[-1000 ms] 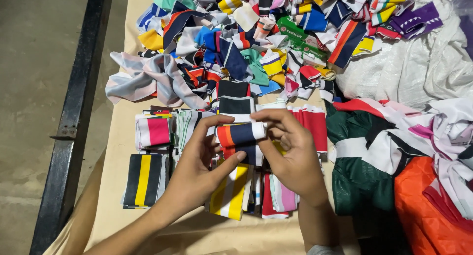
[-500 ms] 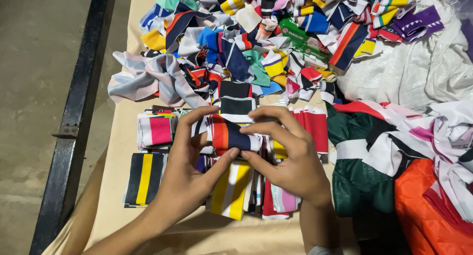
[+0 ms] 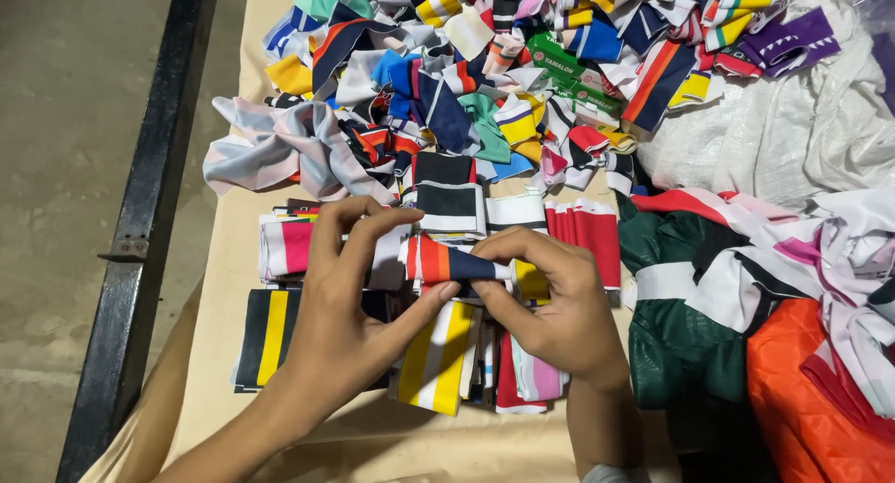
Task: Folding and stacking small fabric scraps into organized piles on a work surface in a sewing factory.
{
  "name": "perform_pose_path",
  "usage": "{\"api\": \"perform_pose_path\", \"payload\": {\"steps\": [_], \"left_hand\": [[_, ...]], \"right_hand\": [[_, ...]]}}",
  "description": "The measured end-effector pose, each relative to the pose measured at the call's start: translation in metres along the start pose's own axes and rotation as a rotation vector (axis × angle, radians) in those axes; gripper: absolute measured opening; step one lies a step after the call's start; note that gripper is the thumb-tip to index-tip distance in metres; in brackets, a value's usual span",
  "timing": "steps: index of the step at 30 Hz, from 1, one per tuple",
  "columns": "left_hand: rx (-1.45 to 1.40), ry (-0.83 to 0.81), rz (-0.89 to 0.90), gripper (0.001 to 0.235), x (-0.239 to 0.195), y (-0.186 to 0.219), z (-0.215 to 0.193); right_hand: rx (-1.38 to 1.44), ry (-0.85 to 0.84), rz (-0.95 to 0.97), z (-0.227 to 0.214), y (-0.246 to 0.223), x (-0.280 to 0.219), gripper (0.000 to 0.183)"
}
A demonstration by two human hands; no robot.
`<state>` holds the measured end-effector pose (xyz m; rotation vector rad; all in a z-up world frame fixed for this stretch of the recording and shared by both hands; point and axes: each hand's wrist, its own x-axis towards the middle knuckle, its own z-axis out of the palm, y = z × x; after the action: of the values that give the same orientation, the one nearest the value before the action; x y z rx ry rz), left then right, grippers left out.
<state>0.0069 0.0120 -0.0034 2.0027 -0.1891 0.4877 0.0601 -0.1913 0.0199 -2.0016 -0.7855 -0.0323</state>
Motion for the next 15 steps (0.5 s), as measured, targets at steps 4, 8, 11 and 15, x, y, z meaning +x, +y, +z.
{"api": "perform_pose_path", "payload": {"steps": [4,8,11,15], "left_hand": [[-0.208,-0.211,0.019,0.033,0.0061,0.0043,-0.0034],[-0.317,-0.338,-0.215,0.02,0.0017,0.0015,0.0009],[-0.272,-0.366,-0.236,0.02,0.0018,0.0026,0.0002],[-0.213,-0.355,-0.273,0.022,0.0028,0.0015,-0.0003]], "right_hand": [[0.1,-0.011,0.156,0.0021,0.0043,-0.0051,0.014],[0.137,-0.062,0.254,0.0073,0.0026,-0.0041,0.017],[0.162,-0.11,0.295,0.0071,-0.0014,-0.0017,0.02],[0.01,-0.039,0.24,0.0074,0.0042,-0.0006,0.016]]}}
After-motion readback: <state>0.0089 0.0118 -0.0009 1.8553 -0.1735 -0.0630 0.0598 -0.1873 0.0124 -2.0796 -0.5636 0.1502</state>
